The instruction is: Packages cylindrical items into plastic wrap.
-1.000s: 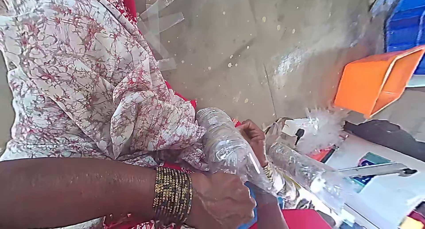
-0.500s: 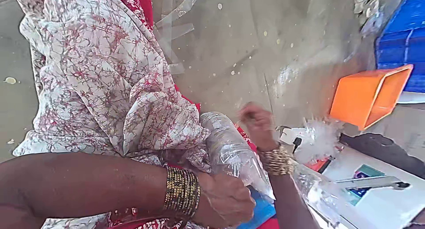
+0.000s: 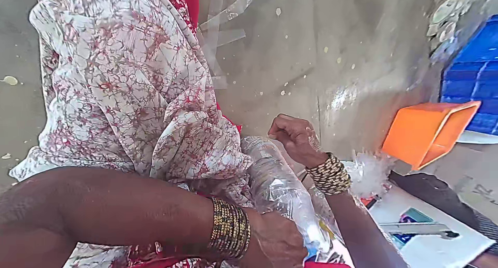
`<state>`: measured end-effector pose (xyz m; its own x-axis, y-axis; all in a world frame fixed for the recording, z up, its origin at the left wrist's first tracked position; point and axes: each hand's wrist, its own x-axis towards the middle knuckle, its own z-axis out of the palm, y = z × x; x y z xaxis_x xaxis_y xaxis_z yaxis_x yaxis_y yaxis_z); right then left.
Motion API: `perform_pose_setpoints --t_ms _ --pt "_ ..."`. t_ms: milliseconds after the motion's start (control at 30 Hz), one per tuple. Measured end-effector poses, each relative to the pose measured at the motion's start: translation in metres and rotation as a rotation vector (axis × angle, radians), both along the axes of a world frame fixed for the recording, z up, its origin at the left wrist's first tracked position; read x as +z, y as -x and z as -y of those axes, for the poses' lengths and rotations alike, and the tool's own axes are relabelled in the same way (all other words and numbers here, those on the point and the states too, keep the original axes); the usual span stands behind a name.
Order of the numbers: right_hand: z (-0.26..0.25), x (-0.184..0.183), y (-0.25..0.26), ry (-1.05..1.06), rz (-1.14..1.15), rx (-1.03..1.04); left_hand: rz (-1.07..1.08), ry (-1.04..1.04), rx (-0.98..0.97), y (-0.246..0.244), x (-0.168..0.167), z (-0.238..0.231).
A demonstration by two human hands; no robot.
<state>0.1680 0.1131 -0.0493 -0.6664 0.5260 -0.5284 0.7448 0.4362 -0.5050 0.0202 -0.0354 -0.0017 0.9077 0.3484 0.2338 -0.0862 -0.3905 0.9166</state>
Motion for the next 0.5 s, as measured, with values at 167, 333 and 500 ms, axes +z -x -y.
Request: perform_pose_setpoints --t_ms 167,333,500 --pt "-0.002 -0.007 0.004 0.212 0.131 0.092 -0.024 0.016 -0.017 0.003 0.002 -0.002" --pt "-0.001 -0.022 -0.002 0.189 0.170 -0.006 -0.020 0.065 0.013 -0.003 0.003 0.001" --pt "-0.012 -0.026 -0.017 0.075 -0.039 -0.201 -0.019 0.055 0.009 -0.003 0.001 -0.003"
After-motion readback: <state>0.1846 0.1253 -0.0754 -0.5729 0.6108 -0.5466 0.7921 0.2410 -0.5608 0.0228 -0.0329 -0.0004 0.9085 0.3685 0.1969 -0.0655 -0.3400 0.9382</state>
